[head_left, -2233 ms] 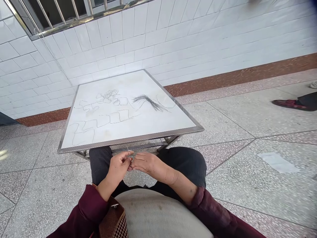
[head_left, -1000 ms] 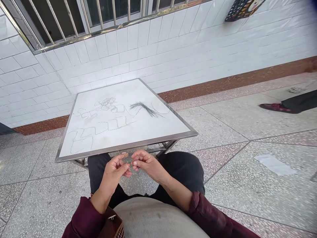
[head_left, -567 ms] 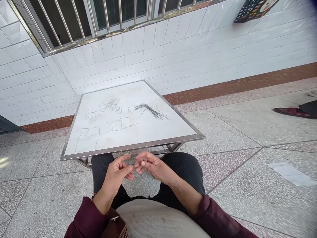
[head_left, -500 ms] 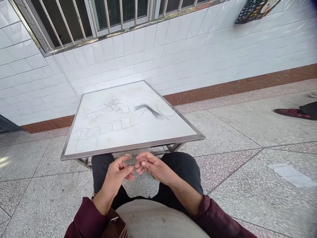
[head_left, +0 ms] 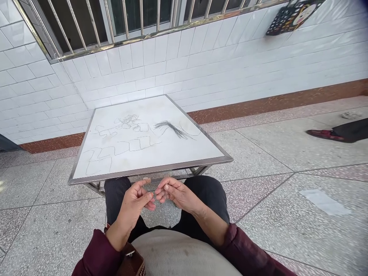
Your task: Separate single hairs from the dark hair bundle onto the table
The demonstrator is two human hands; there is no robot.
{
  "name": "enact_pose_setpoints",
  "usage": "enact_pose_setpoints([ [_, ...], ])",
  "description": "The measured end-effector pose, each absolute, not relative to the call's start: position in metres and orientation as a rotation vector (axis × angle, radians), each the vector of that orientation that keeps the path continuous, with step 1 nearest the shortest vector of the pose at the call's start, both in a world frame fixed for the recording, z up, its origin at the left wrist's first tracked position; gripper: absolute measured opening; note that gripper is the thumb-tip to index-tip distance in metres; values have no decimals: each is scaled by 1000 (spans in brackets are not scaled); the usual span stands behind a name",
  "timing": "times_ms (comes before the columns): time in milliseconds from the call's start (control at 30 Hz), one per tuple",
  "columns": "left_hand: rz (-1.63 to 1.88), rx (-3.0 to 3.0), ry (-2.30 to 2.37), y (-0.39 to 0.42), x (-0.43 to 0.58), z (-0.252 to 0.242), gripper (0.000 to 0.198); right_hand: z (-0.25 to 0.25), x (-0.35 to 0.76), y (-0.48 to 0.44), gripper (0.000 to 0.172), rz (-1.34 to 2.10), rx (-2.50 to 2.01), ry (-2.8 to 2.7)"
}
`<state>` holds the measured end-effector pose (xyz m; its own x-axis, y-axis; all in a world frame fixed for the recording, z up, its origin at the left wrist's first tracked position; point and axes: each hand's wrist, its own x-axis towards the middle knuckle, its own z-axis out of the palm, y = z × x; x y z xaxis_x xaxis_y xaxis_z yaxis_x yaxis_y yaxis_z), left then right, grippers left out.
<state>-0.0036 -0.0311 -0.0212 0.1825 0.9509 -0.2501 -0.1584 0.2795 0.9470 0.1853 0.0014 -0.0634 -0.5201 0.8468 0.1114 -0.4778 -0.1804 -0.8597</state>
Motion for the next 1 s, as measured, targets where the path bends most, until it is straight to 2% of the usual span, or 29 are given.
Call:
enact_pose_setpoints([
  [733,1038,1034,1174,-30,12,-26,56,-72,166,-15,27,1660,-759,-766],
  [1000,1024,1074,1185,-32,9,-28,61,-75,164,-18,27,1620,-803,-740],
])
